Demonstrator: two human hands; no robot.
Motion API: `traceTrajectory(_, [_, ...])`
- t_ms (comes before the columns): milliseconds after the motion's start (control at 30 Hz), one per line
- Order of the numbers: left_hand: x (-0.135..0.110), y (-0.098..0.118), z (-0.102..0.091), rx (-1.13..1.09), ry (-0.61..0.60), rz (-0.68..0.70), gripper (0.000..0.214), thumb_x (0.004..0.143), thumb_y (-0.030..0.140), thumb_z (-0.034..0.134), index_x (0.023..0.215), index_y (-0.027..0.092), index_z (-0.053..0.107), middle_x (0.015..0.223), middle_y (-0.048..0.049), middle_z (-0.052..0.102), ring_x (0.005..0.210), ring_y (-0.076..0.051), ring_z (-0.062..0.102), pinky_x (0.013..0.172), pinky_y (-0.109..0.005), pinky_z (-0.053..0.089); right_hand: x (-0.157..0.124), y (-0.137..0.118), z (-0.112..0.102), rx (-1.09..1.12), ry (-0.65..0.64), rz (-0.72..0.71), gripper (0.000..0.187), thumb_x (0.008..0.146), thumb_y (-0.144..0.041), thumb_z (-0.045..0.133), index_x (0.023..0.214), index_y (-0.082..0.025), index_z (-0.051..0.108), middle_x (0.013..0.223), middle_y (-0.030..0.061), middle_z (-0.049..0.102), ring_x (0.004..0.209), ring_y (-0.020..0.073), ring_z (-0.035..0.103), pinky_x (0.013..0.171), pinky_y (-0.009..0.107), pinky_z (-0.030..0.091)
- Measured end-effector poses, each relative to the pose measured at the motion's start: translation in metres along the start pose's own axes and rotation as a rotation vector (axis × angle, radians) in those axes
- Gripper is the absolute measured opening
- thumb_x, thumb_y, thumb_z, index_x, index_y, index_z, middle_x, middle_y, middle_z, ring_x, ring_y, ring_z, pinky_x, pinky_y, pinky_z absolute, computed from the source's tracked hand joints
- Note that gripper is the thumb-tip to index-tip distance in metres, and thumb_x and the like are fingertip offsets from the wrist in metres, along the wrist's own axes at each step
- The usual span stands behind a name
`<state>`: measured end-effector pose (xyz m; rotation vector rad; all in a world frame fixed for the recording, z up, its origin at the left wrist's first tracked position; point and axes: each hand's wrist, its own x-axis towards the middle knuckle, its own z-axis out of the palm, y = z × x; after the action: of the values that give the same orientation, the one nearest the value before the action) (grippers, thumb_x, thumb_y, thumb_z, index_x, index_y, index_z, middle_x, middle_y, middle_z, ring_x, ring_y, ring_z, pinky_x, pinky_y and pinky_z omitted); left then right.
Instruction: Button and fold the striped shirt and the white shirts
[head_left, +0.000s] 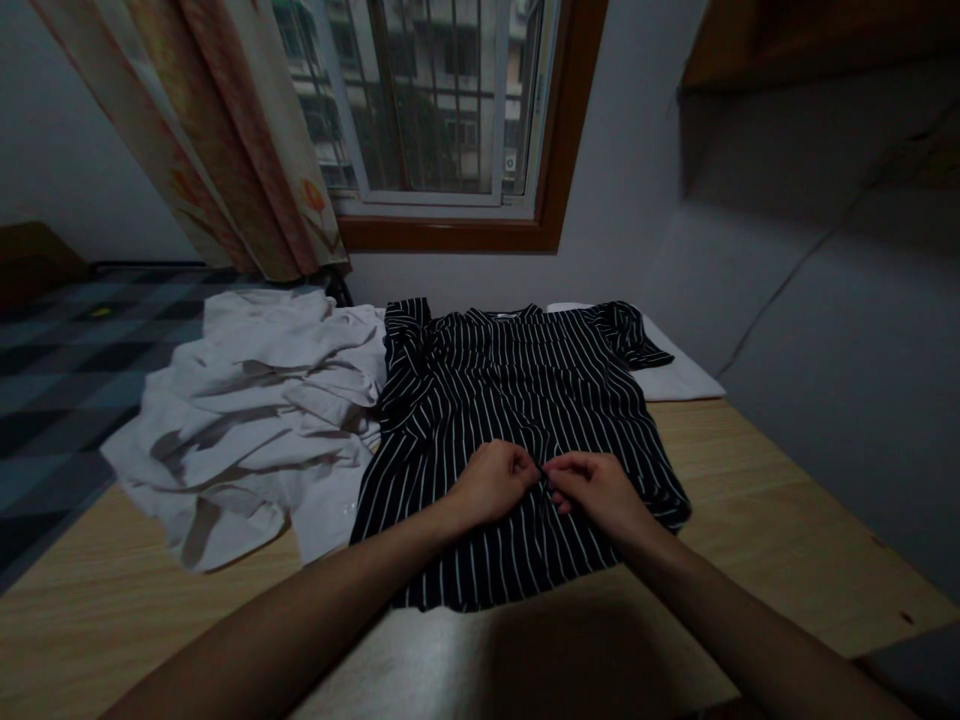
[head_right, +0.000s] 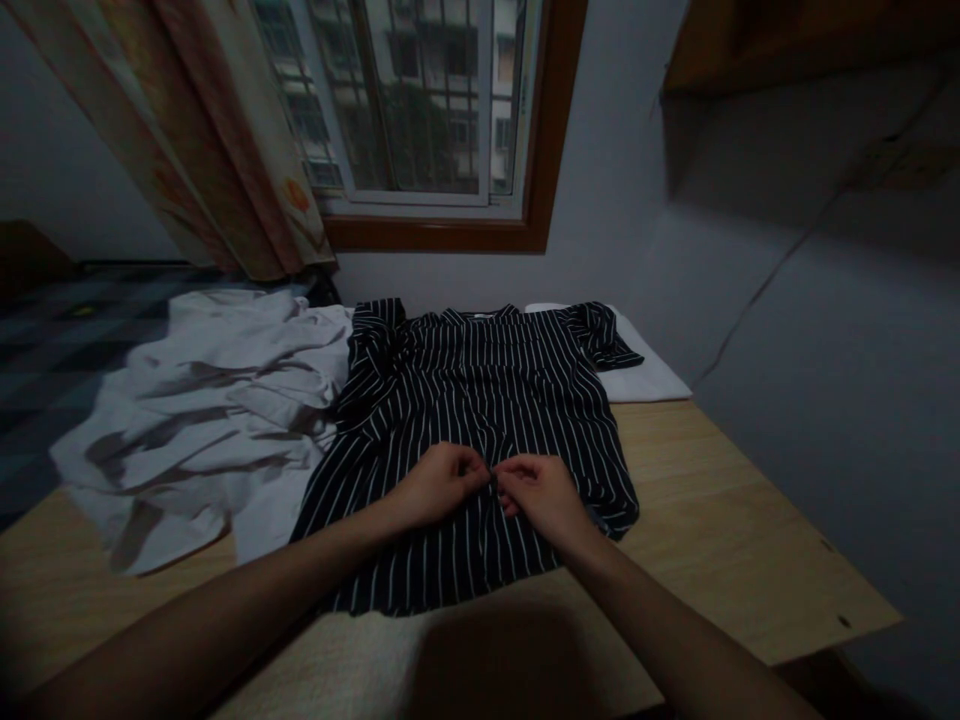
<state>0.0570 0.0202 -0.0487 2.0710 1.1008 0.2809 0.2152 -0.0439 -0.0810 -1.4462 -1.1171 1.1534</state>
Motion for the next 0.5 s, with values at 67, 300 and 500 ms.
traceTrajectory(67, [0.001,-0.002,0.001,-0.03,-0.015,-0.006,0.017,0.08,0.023,0.052,0.072,0.015,0.066,0.065,-0.0001,0.06,0.06,-0.011,0.049,0.057,-0.024,0.035,0.0,0.002,0.002,-0.023,0.017,-0.013,0.021,0.069,-0.034,0.071,0.078,-0.015,0.068,0.06,0.0003,0.064,0.053,0.0118,0.06,0.047,0.023,0.05])
traceTrajectory(300, [0.003,-0.006,0.002,-0.108,-0.051,-0.05,0.017,0.079,0.019,0.052,0.066,0.014,0.063,0.059,0.0028,0.052,0.057,-0.009,0.043,0.054,-0.023,0.032,-0.004,0.002,0.008,-0.202,0.109,-0.069,0.01,0.071,-0.027,0.065,0.072,-0.017,0.064,0.058,-0.0019,0.06,0.046,0.0114,0.054,0.043,0.024,0.045])
traceTrajectory(500, [-0.001,0.002,0.0,-0.175,-0.026,-0.103,0.027,0.082,0.031,0.055,0.062,0.015,0.063,0.053,0.0031,0.047,0.053,-0.009,0.039,0.05,-0.023,0.03,-0.012,-0.006,0.011,-0.58,0.197,-0.243,0.009,0.075,-0.017,0.061,0.068,-0.018,0.064,0.061,0.0001,0.063,0.057,0.0143,0.059,0.06,0.027,0.045])
